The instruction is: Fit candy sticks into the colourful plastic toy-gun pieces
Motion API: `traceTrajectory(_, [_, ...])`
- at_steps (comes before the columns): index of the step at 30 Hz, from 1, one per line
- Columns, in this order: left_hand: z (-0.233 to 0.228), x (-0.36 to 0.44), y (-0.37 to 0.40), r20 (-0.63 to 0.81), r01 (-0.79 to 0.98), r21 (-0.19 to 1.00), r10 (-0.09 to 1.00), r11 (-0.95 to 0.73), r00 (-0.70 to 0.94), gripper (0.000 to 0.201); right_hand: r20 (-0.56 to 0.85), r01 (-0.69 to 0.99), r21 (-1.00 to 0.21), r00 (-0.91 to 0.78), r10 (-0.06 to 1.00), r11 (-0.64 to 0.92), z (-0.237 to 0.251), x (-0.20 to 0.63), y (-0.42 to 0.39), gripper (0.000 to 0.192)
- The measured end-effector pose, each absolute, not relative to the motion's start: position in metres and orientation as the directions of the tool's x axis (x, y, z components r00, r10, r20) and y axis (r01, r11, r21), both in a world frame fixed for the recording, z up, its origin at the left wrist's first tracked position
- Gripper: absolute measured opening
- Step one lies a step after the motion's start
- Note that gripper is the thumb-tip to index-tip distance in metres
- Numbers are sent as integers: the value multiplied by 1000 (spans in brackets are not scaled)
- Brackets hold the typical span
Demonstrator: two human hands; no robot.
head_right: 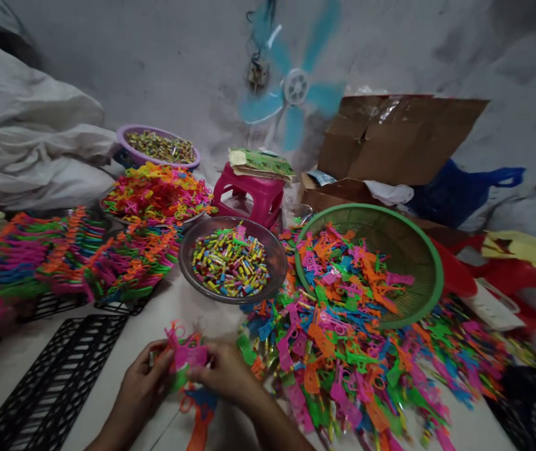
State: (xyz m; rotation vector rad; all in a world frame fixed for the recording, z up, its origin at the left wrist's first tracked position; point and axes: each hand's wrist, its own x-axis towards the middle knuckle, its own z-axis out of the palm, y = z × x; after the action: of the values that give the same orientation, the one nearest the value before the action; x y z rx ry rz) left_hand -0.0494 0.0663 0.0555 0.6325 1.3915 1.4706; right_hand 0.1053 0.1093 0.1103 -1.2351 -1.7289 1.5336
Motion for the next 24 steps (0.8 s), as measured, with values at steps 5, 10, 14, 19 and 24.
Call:
traceTrajectory(5, [49, -60, 72, -188, -73, 982, 917, 173, -353, 31, -183, 692, -625, -579, 795, 361, 145, 115, 185, 18])
traceTrajectory(10, [47, -66, 77, -7, 272, 953, 910, 132, -415, 26, -171, 965, -133, -249, 953, 228, 148, 104, 287, 27])
traceTrajectory(14, [51, -72, 75, -39, 216, 958, 831, 189, -555, 29, -259, 971, -68, -241, 935, 231, 117, 94, 319, 41])
traceTrajectory(19, [54, -71, 75, -145, -49, 989, 850, 140, -506, 29, -342, 960, -87, -280, 897, 267, 100, 93, 323, 33])
traceTrajectory(24, [51, -67, 78, -323, -485, 865, 885, 132, -335, 33, -244, 941, -175, -327, 913, 291, 126, 108, 321, 43])
